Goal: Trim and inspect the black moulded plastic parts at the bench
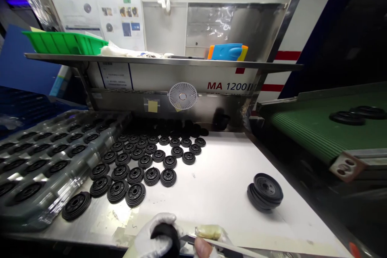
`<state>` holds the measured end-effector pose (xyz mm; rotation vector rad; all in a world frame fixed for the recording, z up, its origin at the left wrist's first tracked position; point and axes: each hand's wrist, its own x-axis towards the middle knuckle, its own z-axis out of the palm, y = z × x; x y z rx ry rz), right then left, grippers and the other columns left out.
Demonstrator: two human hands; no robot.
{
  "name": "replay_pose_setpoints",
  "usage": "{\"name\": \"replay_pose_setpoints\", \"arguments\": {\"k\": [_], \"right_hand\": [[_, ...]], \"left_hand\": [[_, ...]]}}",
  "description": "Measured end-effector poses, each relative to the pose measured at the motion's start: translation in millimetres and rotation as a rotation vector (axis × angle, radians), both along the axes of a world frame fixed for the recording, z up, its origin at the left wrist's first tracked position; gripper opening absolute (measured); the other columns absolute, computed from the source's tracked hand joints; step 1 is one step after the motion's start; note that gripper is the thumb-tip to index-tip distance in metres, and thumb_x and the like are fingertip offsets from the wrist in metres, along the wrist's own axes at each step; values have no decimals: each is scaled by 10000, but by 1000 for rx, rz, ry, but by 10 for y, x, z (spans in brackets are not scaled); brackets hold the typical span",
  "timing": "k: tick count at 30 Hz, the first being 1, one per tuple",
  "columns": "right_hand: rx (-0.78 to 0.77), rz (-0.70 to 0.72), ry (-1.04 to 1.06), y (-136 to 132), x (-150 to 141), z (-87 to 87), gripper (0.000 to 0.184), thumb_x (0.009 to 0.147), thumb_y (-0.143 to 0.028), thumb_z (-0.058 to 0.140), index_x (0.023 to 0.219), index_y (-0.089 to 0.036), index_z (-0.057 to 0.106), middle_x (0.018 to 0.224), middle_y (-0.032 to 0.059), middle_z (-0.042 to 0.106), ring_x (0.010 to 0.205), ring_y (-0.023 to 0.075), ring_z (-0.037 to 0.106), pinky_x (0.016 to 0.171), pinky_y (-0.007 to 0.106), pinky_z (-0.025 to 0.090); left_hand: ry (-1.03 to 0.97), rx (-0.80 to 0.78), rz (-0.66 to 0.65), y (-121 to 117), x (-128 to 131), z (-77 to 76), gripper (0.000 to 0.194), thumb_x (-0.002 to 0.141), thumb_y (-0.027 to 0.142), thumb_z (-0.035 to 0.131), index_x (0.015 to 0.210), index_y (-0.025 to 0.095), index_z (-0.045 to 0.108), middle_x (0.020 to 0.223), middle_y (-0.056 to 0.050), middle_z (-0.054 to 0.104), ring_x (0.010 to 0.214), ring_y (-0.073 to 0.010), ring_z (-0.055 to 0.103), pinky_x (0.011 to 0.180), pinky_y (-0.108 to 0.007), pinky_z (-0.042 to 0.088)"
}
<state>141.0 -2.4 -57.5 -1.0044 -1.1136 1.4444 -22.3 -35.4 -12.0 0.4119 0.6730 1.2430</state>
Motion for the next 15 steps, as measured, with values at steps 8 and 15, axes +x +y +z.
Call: {"name": "replay_pose_setpoints", "arguments": {"k": [8,15], "right_hand": [[22,34,45,174,-207,-50,256,834,-338,508,1044,-193,533,1008,39,572,822,151,573,659,314,502],[7,16,38,-227,-126,178,253,833,-345,508,1032,-193,538,983,36,579,798,148,575,635,306,506]], "left_hand": [[-137,-182,-65,71,74,120,97,487,231,661,498,136,646,569,-85,646,619,-204,589,732,-343,443],[-124,-226,-93,45,103,113,129,462,258,666,470,142,610,561,-87,631,698,-250,603,736,-369,443]]}}
